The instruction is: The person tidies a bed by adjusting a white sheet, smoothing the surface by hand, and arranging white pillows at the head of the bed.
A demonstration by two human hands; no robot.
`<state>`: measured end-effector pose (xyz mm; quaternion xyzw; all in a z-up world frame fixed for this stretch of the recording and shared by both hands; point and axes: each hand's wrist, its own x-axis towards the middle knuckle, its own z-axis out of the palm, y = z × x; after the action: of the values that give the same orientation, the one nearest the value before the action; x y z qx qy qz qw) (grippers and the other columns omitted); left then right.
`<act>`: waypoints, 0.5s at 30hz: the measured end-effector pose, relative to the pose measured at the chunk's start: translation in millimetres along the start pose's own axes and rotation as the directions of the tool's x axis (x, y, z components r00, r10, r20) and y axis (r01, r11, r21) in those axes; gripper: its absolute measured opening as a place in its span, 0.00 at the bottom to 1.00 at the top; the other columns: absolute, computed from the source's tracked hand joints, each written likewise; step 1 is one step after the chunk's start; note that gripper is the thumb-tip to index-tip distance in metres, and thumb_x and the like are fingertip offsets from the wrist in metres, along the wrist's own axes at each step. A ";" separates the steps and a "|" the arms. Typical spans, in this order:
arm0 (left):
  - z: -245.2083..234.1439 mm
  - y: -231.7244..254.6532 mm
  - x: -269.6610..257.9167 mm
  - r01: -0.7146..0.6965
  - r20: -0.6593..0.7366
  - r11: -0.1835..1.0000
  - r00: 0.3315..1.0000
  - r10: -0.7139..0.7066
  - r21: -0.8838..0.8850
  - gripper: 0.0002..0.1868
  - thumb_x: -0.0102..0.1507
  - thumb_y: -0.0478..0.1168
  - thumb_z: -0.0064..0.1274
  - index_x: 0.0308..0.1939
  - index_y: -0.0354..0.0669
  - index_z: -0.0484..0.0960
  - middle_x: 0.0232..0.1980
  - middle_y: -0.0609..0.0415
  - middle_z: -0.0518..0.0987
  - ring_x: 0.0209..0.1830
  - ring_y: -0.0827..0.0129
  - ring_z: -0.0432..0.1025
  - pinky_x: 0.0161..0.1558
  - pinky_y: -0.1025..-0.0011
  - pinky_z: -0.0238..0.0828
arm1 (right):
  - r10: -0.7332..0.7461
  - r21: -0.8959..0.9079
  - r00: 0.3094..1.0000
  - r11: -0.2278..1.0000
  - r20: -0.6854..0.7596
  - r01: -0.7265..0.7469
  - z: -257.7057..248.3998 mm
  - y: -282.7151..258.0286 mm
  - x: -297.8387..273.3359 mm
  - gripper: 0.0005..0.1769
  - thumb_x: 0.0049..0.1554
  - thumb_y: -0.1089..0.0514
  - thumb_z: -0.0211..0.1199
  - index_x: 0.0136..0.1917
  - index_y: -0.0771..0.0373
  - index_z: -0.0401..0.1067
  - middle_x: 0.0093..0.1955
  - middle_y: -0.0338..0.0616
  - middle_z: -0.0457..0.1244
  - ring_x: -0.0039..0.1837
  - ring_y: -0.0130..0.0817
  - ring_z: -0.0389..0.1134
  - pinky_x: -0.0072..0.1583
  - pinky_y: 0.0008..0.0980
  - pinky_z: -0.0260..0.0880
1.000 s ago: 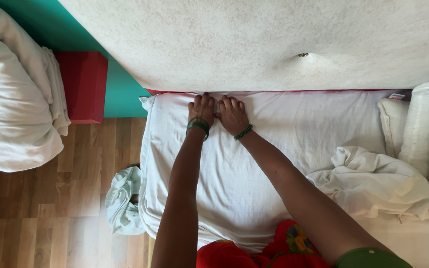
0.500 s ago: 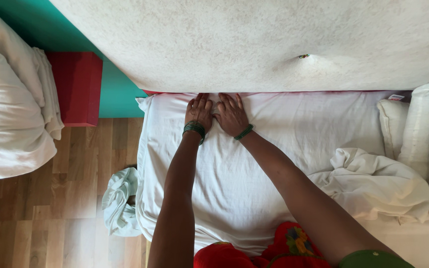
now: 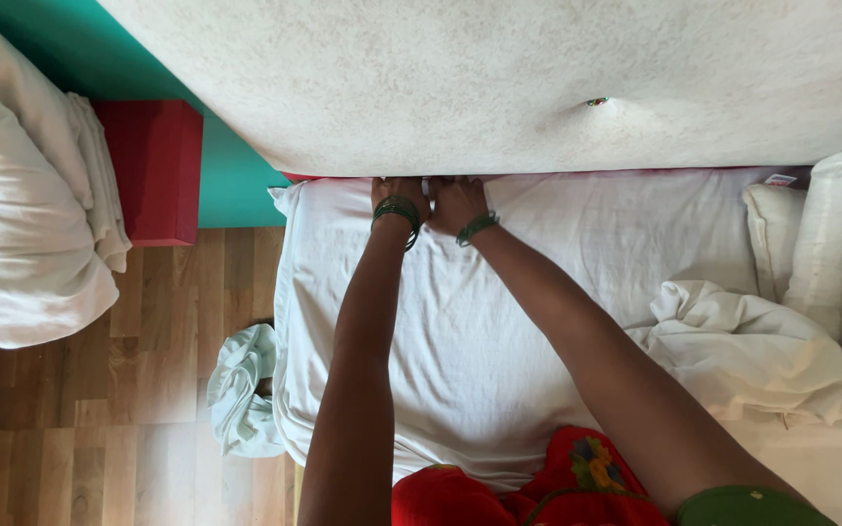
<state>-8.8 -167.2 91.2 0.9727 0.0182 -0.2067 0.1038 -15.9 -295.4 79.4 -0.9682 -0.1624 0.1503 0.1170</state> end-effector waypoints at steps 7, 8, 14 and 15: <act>15.1 4.5 26.7 0.022 -0.101 0.999 0.995 -0.019 0.023 0.31 0.64 0.49 0.48 0.72 0.55 0.67 0.76 0.53 0.64 0.78 0.60 0.54 0.74 0.56 0.46 | -0.092 -0.030 0.988 0.995 0.123 0.097 21.7 19.6 48.9 0.29 0.52 0.49 0.62 0.66 0.56 0.71 0.69 0.52 0.63 0.72 0.50 0.62 0.71 0.49 0.63; 13.6 5.3 26.6 0.021 -0.100 1.000 0.995 -0.023 -0.021 0.30 0.65 0.49 0.47 0.72 0.55 0.67 0.77 0.53 0.64 0.78 0.60 0.54 0.74 0.55 0.47 | -0.184 -0.125 0.981 0.974 0.064 0.191 27.2 18.8 54.8 0.30 0.51 0.50 0.64 0.66 0.58 0.71 0.69 0.55 0.63 0.72 0.51 0.61 0.71 0.49 0.61; -4.4 -7.2 19.5 0.061 0.273 0.998 0.961 -0.049 -0.035 0.33 0.64 0.46 0.48 0.75 0.62 0.65 0.80 0.59 0.61 0.81 0.66 0.55 0.77 0.52 0.48 | -0.125 -0.090 0.970 0.985 0.207 0.146 26.8 10.9 67.3 0.34 0.46 0.56 0.68 0.67 0.55 0.70 0.72 0.51 0.61 0.75 0.48 0.59 0.73 0.44 0.60; 7.8 -7.8 26.5 0.053 0.258 0.998 0.965 -0.047 -0.017 0.34 0.65 0.47 0.47 0.77 0.61 0.61 0.82 0.59 0.57 0.81 0.65 0.51 0.77 0.49 0.44 | -0.122 -0.081 0.972 0.987 0.199 0.140 28.7 12.3 67.4 0.34 0.46 0.57 0.68 0.67 0.56 0.70 0.72 0.52 0.60 0.74 0.49 0.59 0.72 0.44 0.60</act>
<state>11.7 -161.5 72.0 0.9357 0.0314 -0.3334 0.1114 38.9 -278.0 32.3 -0.9406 -0.2434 0.2280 0.0646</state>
